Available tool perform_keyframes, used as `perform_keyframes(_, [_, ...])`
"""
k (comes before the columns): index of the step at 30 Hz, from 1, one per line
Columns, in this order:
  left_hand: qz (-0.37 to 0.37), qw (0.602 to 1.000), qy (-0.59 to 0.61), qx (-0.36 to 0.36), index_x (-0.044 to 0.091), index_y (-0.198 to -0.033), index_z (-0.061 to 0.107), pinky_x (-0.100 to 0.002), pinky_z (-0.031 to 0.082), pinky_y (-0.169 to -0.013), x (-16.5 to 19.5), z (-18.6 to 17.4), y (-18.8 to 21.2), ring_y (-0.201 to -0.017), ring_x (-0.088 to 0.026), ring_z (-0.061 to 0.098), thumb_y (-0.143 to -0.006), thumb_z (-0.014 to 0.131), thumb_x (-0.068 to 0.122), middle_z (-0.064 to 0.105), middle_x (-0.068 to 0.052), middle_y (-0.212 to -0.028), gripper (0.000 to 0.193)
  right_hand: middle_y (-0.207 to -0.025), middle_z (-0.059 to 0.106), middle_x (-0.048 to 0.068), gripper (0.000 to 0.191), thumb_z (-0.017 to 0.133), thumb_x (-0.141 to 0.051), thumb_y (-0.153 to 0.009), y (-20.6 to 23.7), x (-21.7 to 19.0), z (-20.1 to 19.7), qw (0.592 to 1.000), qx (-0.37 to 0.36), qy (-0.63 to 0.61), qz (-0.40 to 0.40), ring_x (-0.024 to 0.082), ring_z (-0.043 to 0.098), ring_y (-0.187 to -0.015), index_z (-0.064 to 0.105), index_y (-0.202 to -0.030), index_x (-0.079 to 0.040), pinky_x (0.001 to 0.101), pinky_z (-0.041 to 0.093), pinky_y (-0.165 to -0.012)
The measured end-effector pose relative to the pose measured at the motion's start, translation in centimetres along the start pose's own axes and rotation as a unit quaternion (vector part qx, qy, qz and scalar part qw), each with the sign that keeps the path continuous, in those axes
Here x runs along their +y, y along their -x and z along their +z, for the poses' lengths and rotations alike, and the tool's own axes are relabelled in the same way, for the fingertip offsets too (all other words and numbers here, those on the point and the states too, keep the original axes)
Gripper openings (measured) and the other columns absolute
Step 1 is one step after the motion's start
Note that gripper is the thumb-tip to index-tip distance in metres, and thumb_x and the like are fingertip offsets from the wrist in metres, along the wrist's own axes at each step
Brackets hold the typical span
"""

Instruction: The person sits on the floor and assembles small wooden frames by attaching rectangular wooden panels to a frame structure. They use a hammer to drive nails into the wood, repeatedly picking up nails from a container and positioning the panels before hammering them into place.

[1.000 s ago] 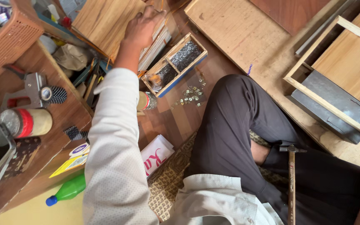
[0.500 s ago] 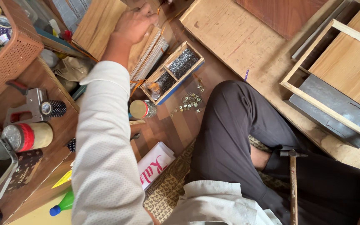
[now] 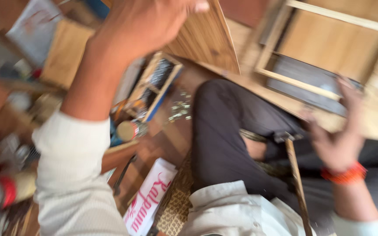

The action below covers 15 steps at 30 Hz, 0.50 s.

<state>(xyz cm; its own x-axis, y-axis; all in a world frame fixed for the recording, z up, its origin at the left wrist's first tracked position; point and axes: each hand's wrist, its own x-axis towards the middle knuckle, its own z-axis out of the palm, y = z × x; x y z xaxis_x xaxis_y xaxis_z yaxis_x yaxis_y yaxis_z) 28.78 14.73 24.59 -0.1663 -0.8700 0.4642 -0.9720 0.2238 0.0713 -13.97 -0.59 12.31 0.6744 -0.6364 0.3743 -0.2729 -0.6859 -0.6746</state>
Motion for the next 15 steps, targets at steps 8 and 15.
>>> perform_keyframes(8, [0.043, 0.974, 0.221, 0.036, 0.012, -0.141, 0.061, -0.041, 0.060, -0.094, 14.7, 3.0, -13.5, -0.112, -0.029, 0.070, -0.107, 0.064, -0.004, 0.065, -0.010, -0.126, 0.038, -0.114, 0.071, 0.016, 0.044, 0.060, 0.001, -0.106, 0.8, 0.0, 1.2, 0.964, 0.015, -0.236, 0.126, 0.028, 0.077, -0.096, 0.045, -0.148, 0.000, 0.0345, 0.063, -0.084])
perform_keyframes(15, [-0.165, 0.950, 0.260, 0.055, 0.015, -0.157, 0.047, -0.046, 0.039, -0.131, 10.8, 15.4, -7.6, -0.159, -0.036, 0.038, -0.100, 0.081, 0.013, 0.034, -0.016, -0.170, 0.067, -0.112, 0.069, 0.016, 0.065, 0.062, -0.001, -0.101, -0.4, 8.7, -3.1, 0.870, 0.097, -0.407, 0.262, 0.018, 0.075, -0.078, 0.029, -0.157, 0.000, 0.0313, 0.062, -0.067])
